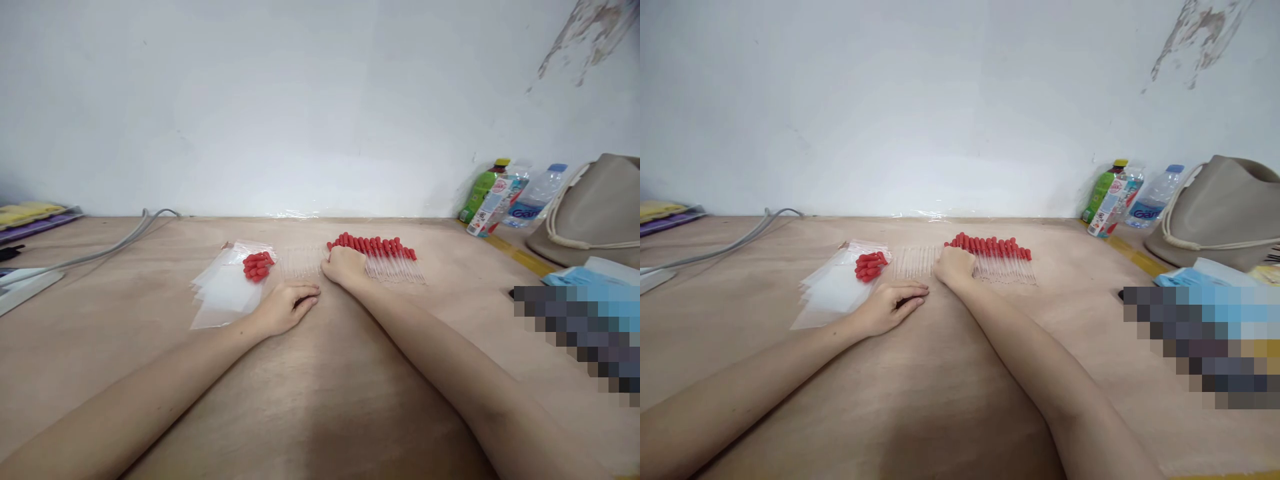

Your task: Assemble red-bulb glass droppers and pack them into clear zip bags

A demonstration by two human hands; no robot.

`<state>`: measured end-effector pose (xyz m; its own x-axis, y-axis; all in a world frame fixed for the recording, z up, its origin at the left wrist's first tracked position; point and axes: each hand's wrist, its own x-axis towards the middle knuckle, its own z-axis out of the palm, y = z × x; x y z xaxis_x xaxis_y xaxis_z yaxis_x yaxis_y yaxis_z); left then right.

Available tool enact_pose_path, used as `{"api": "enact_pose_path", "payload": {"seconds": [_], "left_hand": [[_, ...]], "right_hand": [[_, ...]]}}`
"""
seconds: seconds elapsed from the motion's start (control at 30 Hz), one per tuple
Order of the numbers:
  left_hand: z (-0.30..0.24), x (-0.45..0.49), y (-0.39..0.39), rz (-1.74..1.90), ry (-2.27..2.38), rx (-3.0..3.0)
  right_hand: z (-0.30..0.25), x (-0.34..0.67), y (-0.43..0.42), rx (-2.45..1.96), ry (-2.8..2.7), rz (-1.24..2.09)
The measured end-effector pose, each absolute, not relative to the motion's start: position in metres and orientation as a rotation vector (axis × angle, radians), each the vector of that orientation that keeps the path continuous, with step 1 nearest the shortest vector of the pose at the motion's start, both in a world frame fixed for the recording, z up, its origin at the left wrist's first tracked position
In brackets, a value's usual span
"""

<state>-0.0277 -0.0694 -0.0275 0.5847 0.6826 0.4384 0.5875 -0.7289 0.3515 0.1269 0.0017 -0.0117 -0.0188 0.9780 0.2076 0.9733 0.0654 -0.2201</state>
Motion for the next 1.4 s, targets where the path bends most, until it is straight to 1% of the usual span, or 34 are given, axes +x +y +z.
{"api": "enact_pose_path", "payload": {"seconds": [0.23, 0.37, 0.5, 0.6, 0.67, 0.77, 0.83, 0.93, 1.17, 1.27, 1.4], "left_hand": [[-0.027, -0.028, -0.07, 0.843, 1.051, 2.648], [-0.029, -0.028, -0.07, 0.866, 1.088, 2.65], [-0.027, -0.028, -0.069, 0.91, 1.173, 2.72], [-0.016, -0.034, -0.063, 0.943, 1.438, 2.797], [-0.005, -0.043, -0.056, 0.967, 1.767, 2.809], [0.008, -0.062, -0.045, 0.906, 2.203, 2.792], [0.011, -0.073, -0.04, 0.82, 2.348, 2.749], [0.007, -0.081, -0.036, 0.711, 2.376, 2.754], [-0.002, -0.082, -0.031, 0.597, 2.416, 2.814], [-0.001, -0.083, -0.03, 0.642, 2.382, 2.83], [0.003, -0.074, -0.037, 0.842, 2.242, 2.862]], "right_hand": [[-0.016, 0.14, -0.024, -1.877, -2.086, -0.008], [-0.027, 0.166, -0.051, -1.719, -2.101, 0.021], [-0.036, 0.195, -0.069, -1.462, -2.098, -0.007], [-0.04, 0.206, -0.071, -1.334, -2.111, -0.017], [-0.041, 0.207, -0.068, -1.309, -2.117, -0.013], [-0.041, 0.202, -0.063, -1.318, -2.126, -0.025], [-0.04, 0.199, -0.061, -1.324, -2.139, -0.019], [-0.038, 0.197, -0.06, -1.329, -2.145, 0.011], [-0.038, 0.198, -0.06, -1.32, -2.128, 0.016], [-0.038, 0.198, -0.06, -1.308, -2.129, 0.021], [-0.039, 0.197, -0.06, -1.306, -2.131, 0.021]]}}
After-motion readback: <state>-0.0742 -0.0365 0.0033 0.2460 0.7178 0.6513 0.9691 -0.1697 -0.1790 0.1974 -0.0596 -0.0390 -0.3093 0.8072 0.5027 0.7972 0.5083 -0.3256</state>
